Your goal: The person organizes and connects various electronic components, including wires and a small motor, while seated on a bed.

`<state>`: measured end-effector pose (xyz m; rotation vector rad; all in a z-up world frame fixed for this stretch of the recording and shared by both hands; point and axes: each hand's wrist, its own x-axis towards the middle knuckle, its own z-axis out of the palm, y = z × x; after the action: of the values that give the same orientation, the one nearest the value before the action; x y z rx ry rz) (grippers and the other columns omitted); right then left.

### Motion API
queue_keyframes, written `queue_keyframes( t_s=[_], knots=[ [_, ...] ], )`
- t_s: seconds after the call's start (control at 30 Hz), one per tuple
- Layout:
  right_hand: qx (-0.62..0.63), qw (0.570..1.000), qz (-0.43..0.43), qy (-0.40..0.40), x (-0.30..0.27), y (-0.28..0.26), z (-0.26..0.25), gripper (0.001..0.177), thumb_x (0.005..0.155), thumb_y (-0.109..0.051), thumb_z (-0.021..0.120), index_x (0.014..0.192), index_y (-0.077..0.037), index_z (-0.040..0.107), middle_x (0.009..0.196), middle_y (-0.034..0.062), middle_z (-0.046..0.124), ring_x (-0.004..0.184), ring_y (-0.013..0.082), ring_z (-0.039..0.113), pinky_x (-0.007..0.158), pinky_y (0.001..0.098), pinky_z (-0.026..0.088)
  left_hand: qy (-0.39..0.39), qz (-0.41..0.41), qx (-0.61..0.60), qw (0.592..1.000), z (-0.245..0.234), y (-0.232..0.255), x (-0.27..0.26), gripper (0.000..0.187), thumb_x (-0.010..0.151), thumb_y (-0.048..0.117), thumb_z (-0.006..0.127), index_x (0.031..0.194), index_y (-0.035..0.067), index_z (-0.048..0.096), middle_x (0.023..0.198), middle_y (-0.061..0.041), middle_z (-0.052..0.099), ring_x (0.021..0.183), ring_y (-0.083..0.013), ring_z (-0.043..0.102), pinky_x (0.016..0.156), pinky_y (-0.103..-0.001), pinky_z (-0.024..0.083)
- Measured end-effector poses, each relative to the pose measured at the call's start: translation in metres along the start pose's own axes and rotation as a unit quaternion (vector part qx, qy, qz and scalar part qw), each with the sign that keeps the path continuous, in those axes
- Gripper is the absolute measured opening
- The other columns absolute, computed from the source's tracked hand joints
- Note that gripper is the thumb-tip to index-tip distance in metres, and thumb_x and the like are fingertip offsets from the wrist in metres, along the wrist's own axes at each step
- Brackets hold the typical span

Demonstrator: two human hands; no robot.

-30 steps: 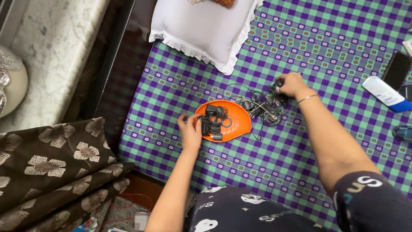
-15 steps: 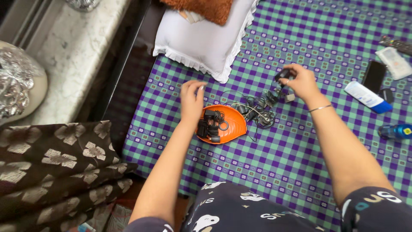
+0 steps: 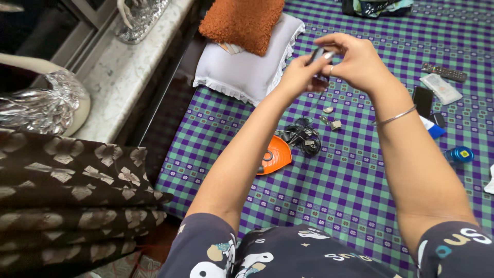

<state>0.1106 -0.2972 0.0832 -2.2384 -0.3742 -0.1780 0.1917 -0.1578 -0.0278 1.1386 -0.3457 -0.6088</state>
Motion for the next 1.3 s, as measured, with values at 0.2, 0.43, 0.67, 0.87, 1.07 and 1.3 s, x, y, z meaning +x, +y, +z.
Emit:
queue_keyframes(
  t_s=[0.2,0.43,0.67,0.87,1.07,1.3],
  knots=[
    [0.18,0.965,-0.178,0.069,-0.009,0.016,0.025,0.074,0.091,0.002,0.078,0.153,0.007,0.038,0.153,0.0178,0.049,0.142,0.0243,0.047,0.117,0.038,0.041,0.071,0.132,-0.034,0.988,0.008,0.042,-0.019,0.036,0.099,0.03,0.069,0.118,0.0,0.067,0.093,-0.013,0.071,0.068,-0.0161,0.07,0.053,-0.028,0.058],
    [0.302,0.945,0.095,0.078,-0.046,0.065,0.03,0.021,0.106,-0.015,0.068,0.121,-0.001,0.073,0.087,-0.0006,0.062,0.073,0.0073,0.056,0.064,0.0227,0.047,0.077,0.204,-0.077,0.973,-0.019,0.127,-0.076,0.03,0.098,0.02,0.068,0.124,0.005,0.062,0.094,-0.013,0.07,0.063,-0.0199,0.071,0.052,-0.029,0.061],
    [0.203,0.973,0.097,0.043,-0.066,0.065,0.014,0.017,0.099,-0.011,0.07,0.11,0.0,0.076,0.096,0.0037,0.074,0.081,0.0089,0.064,0.073,0.0243,0.053,0.109,0.277,0.0,0.955,-0.066,0.18,-0.155,0.028,0.103,0.015,0.066,0.127,0.003,0.059,0.108,-0.016,0.072,0.067,-0.0181,0.069,0.057,-0.029,0.059],
    [-0.04,0.995,0.092,-0.008,-0.07,0.046,0.006,0.029,0.084,-0.004,0.073,0.113,-0.002,0.078,0.1,0.0074,0.078,0.091,0.0142,0.071,0.083,0.0295,0.056,0.218,0.34,-0.028,0.914,-0.091,0.179,-0.204,0.029,0.104,0.017,0.067,0.129,0.005,0.058,0.104,-0.015,0.071,0.067,-0.017,0.066,0.054,-0.027,0.054],
    [-0.011,0.987,0.151,0.054,-0.084,0.068,-0.032,0.024,0.093,-0.008,0.072,0.116,-0.004,0.077,0.101,0.0084,0.079,0.088,0.017,0.074,0.081,0.0307,0.057,0.42,0.315,-0.03,0.851,-0.179,0.203,-0.276,0.025,0.106,0.024,0.065,0.126,0.013,0.056,0.096,-0.009,0.068,0.06,-0.016,0.064,0.044,-0.022,0.043],
    [0.094,0.969,0.183,0.138,-0.095,0.057,-0.101,0.022,0.104,-0.004,0.065,0.124,-0.002,0.073,0.11,0.013,0.075,0.098,0.0215,0.072,0.084,0.0326,0.057,0.527,0.213,-0.007,0.823,-0.253,0.126,-0.335,0.017,0.103,0.023,0.056,0.119,0.017,0.053,0.085,-0.009,0.065,0.054,-0.0189,0.062,0.043,-0.027,0.043]
  ],
)
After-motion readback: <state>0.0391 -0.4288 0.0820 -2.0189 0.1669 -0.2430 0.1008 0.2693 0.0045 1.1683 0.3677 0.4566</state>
